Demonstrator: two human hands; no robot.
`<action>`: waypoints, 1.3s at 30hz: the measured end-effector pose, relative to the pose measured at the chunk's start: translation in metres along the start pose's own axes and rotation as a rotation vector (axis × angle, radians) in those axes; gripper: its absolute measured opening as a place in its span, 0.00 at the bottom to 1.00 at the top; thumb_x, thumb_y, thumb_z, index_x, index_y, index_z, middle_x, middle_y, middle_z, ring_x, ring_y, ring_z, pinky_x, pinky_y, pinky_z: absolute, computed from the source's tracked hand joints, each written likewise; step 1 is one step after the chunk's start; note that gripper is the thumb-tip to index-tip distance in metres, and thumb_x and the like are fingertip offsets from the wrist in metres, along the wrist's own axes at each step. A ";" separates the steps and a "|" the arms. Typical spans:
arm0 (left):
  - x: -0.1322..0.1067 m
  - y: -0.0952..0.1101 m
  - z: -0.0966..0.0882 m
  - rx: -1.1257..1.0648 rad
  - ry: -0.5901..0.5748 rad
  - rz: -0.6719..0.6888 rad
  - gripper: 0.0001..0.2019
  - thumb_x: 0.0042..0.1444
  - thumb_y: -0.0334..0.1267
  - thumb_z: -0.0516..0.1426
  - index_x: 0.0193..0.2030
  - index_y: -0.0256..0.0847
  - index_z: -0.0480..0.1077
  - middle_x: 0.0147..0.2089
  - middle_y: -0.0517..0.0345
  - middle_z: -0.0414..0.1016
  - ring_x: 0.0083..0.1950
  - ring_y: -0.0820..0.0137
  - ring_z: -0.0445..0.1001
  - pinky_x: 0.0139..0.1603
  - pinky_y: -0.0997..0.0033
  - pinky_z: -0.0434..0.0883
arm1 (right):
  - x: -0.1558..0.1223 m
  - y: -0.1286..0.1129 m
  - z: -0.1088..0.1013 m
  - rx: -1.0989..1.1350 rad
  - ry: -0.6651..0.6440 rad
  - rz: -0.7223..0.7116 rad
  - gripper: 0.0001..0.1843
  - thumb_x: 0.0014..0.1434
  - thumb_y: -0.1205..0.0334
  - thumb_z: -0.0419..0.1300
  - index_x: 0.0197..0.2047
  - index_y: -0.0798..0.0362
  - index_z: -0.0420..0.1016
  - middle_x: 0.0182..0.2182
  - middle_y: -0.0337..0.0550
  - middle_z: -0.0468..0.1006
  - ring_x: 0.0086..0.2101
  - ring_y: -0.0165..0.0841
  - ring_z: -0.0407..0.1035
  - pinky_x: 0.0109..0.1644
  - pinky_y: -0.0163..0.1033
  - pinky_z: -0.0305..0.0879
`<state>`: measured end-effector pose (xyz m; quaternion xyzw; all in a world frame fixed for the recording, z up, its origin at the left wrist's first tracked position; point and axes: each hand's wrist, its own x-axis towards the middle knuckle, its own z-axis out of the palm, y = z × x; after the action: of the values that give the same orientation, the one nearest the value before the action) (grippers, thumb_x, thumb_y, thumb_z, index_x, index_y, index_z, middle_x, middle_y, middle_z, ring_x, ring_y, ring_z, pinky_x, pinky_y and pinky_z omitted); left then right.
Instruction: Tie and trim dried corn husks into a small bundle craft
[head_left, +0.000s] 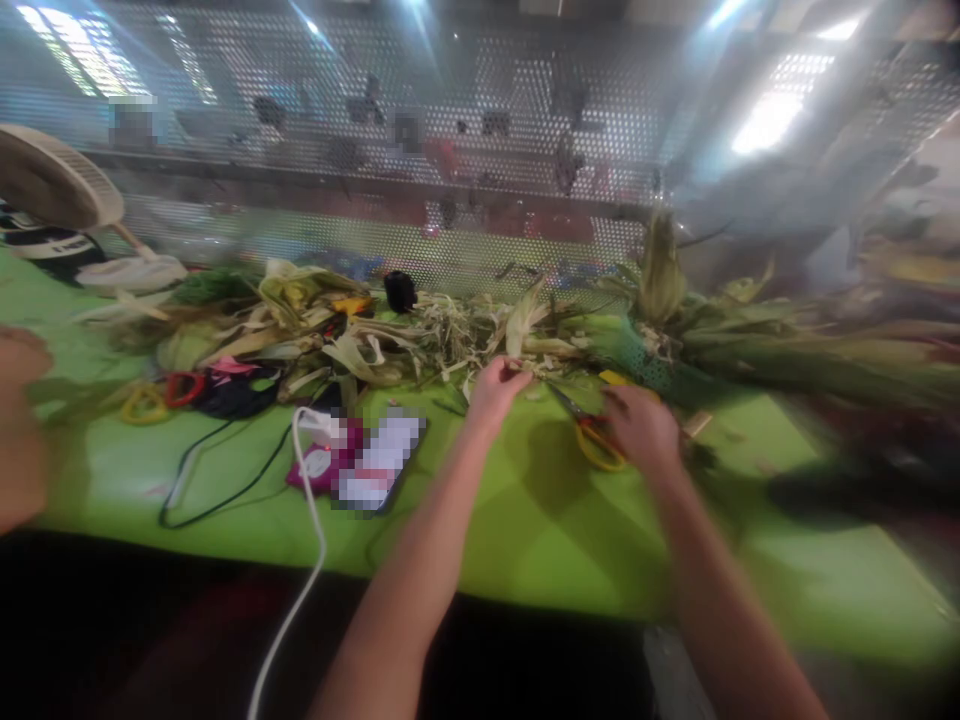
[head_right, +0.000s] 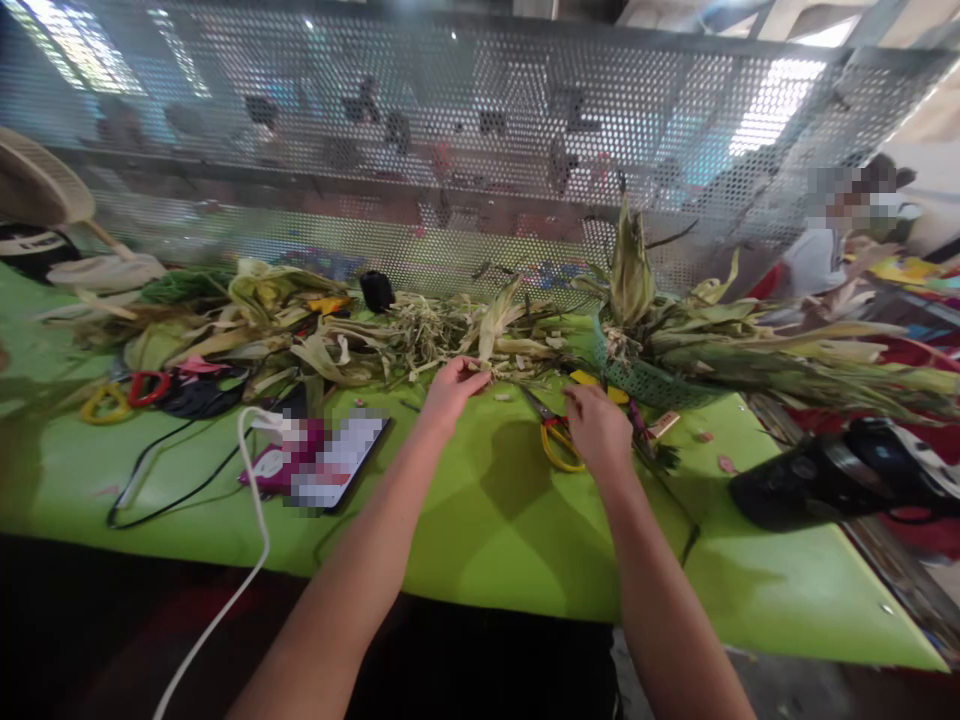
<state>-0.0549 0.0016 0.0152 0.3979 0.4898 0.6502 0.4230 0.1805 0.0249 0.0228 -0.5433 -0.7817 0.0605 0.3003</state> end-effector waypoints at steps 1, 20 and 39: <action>0.000 -0.002 0.001 0.041 -0.048 0.003 0.13 0.47 0.40 0.65 0.38 0.38 0.70 0.31 0.60 0.74 0.34 0.72 0.72 0.41 0.70 0.68 | 0.001 -0.001 -0.002 0.128 0.104 -0.008 0.17 0.64 0.57 0.51 0.46 0.50 0.79 0.46 0.48 0.80 0.43 0.40 0.74 0.45 0.41 0.66; -0.019 -0.007 0.029 -0.263 -0.231 -0.248 0.14 0.39 0.34 0.70 0.30 0.35 0.71 0.28 0.62 0.73 0.30 0.76 0.71 0.41 0.71 0.70 | -0.003 -0.028 0.015 0.688 -0.196 0.009 0.10 0.50 0.55 0.65 0.33 0.53 0.78 0.26 0.39 0.77 0.29 0.32 0.67 0.35 0.37 0.62; -0.025 -0.005 0.031 0.103 -0.397 -0.009 0.12 0.53 0.44 0.62 0.40 0.37 0.72 0.38 0.57 0.75 0.38 0.73 0.71 0.45 0.70 0.68 | -0.004 -0.031 0.011 0.934 -0.091 0.195 0.20 0.49 0.45 0.68 0.38 0.52 0.76 0.30 0.42 0.78 0.29 0.33 0.71 0.34 0.38 0.68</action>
<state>-0.0168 -0.0113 0.0144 0.5372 0.4312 0.5312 0.4932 0.1505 0.0114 0.0247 -0.4180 -0.6287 0.4567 0.4706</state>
